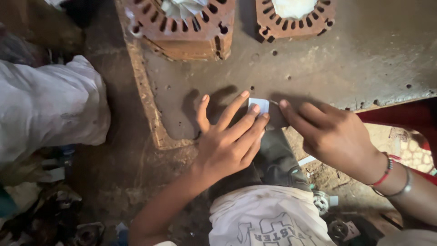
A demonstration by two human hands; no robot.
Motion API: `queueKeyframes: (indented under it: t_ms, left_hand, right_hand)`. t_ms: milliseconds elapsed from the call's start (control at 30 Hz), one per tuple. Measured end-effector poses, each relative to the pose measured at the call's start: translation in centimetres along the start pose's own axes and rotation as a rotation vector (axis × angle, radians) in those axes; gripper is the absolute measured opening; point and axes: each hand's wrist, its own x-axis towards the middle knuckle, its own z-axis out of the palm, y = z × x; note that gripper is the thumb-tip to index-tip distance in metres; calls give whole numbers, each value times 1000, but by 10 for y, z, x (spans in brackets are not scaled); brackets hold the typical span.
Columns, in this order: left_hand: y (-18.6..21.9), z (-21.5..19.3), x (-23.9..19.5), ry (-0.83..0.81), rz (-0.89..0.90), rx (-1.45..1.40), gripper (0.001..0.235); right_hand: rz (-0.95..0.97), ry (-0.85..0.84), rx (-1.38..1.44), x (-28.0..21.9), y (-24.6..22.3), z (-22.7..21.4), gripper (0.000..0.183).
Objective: The person inserts white insulating paper strips into the slots of motor stators using a small pointed tool and their hands.
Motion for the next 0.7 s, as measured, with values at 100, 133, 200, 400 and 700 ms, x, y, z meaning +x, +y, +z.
queueKeyframes:
  t_ms: [100,133,200,400,700]
  left_hand:
    - [-2,7,-2,-18,56,124,32]
    - [-1,8,0,-47,56,145,38]
    - [1,5,1,-88,41,125,45]
    - [1,-8,20,-75,-19,18,30]
    - [-7,-10,13,66,-108,-118,19]
  right_hand:
    - [-87,35,-46,-1,3,2,70]
    - [-161,24,-53,0,8,2,67]
    - [-310,0,-58,-1,17,0,61]
    - [-424,-187,-79,0,41,-2,79]
    - [-355,109,46,-63,-9,29,62]
